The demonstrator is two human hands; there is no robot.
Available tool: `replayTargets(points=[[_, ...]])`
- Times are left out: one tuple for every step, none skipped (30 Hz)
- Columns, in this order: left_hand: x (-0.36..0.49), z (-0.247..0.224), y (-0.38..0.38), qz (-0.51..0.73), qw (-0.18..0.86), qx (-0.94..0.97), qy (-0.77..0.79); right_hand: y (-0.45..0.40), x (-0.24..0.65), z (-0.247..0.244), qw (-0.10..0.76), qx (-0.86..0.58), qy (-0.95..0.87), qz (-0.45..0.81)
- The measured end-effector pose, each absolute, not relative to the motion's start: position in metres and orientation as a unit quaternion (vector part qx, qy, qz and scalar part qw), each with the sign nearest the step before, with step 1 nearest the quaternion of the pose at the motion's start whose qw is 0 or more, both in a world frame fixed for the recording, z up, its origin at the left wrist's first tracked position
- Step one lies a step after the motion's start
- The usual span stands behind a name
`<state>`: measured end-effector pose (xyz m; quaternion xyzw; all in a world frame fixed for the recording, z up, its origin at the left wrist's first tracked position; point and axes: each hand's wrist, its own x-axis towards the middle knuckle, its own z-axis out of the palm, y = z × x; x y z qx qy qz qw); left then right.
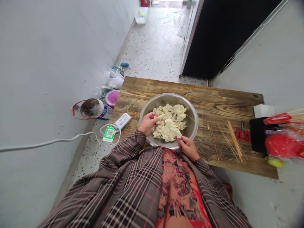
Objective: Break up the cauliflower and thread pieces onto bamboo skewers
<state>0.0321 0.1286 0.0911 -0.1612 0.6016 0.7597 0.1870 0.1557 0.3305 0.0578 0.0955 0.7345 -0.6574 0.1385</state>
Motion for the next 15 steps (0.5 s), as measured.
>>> replayTargets(points=[[0.0321,0.0913,0.1286,0.757,0.186,-0.161,0.605,0.3304,0.1558,0.0576,0.136,0.097,0.736,-0.656],[0.0323,0.0915,0.1288,0.755,0.187,-0.159,0.609,0.3302,0.1557,0.0574,0.135,0.099,0.737,-0.655],[0.0326,0.0918,0.1290,0.752,0.190,-0.157,0.611,0.3298,0.1554,0.0572,0.135,0.101,0.737,-0.655],[0.0331,0.0919,0.1292,0.751,0.193,-0.155,0.612,0.3293,0.1550,0.0571,0.135,0.104,0.736,-0.655],[0.0336,0.0919,0.1294,0.750,0.196,-0.154,0.613,0.3287,0.1544,0.0571,0.135,0.106,0.736,-0.655],[0.0340,0.0919,0.1295,0.750,0.197,-0.154,0.613,0.3282,0.1537,0.0572,0.136,0.109,0.736,-0.654],[0.0344,0.0918,0.1295,0.749,0.198,-0.153,0.614,0.3277,0.1530,0.0573,0.135,0.110,0.737,-0.653],[0.0347,0.0918,0.1295,0.748,0.199,-0.152,0.615,0.3274,0.1523,0.0575,0.135,0.111,0.738,-0.652],[0.0350,0.0919,0.1295,0.746,0.200,-0.151,0.617,0.3274,0.1518,0.0578,0.134,0.111,0.739,-0.651],[0.0352,0.0921,0.1295,0.744,0.201,-0.149,0.620,0.3275,0.1515,0.0580,0.132,0.111,0.741,-0.649],[0.0354,0.0925,0.1295,0.741,0.199,-0.146,0.625,0.3279,0.1516,0.0581,0.131,0.109,0.744,-0.646],[0.0355,0.0929,0.1296,0.736,0.194,-0.141,0.633,0.3284,0.1519,0.0583,0.131,0.107,0.748,-0.642],[0.0357,0.0933,0.1297,0.729,0.185,-0.134,0.646,0.3291,0.1526,0.0586,0.131,0.106,0.753,-0.636],[0.0358,0.0934,0.1299,0.719,0.173,-0.124,0.662,0.3297,0.1536,0.0590,0.131,0.104,0.758,-0.630],[0.0359,0.0933,0.1300,0.706,0.158,-0.112,0.681,0.3302,0.1548,0.0595,0.131,0.104,0.764,-0.623]])
